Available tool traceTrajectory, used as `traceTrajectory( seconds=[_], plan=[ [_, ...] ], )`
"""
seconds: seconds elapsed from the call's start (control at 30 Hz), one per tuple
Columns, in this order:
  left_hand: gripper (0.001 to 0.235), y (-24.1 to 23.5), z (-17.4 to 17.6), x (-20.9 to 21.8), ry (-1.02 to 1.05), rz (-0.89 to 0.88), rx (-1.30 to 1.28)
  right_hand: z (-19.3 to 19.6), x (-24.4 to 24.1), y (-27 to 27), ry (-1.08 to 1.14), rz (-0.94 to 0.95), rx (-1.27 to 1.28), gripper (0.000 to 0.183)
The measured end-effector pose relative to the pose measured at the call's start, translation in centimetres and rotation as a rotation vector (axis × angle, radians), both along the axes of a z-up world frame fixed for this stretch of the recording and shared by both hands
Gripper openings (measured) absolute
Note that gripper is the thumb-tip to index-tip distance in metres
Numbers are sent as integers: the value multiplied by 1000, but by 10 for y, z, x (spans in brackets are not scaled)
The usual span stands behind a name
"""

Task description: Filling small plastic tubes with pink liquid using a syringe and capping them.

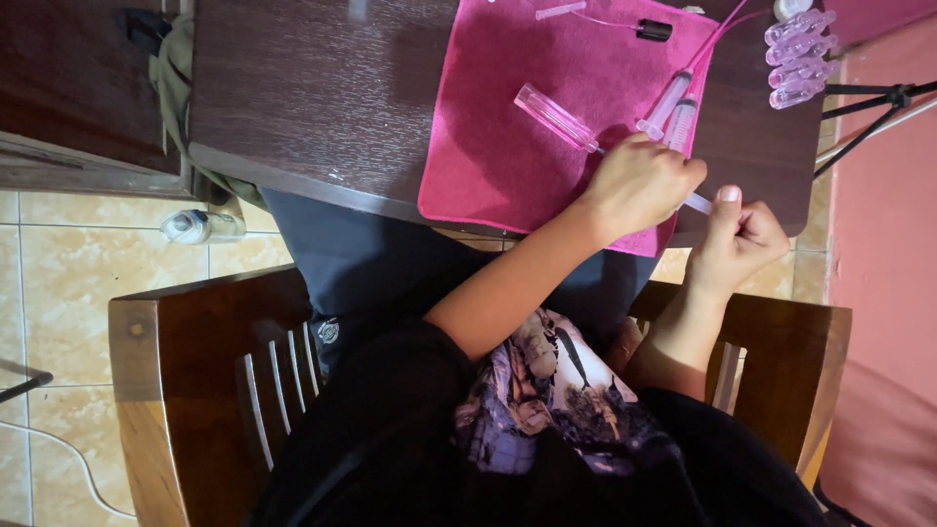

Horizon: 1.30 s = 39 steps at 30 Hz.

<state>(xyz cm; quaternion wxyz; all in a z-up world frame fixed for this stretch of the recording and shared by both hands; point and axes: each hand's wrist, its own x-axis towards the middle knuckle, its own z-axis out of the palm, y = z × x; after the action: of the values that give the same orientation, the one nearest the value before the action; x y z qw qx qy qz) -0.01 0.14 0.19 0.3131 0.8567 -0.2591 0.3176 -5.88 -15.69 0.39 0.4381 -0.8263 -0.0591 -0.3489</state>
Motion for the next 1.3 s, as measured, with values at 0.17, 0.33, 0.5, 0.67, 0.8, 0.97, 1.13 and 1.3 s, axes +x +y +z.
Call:
traceTrajectory(
  seconds=[0.17,0.33,0.5,0.67,0.8,0.97,1.13,1.3],
  plan=[
    [17,1,0,0,19,-15,10,1,0,-1,-3,-10,-23,64],
    [17,1,0,0,8,-1,0,1,0,-3,-12,9,-25,67],
    [17,-1,-2,1,5,3,-7,2,-1,-4,-5,3,-34,65],
    [17,0,-2,1,18,-6,-8,1,0,-5,-4,20,-13,64],
    [17,-1,-3,1,12,4,-5,2,-1,-4,-5,16,-15,65],
    [19,0,-2,0,2,6,-21,4,-2,-4,-8,13,-11,65],
    [17,1,-1,-1,13,9,-16,4,-1,-6,-14,23,-18,66],
    [17,0,-3,0,-6,18,-24,3,0,-7,-27,28,-28,65]
  ],
)
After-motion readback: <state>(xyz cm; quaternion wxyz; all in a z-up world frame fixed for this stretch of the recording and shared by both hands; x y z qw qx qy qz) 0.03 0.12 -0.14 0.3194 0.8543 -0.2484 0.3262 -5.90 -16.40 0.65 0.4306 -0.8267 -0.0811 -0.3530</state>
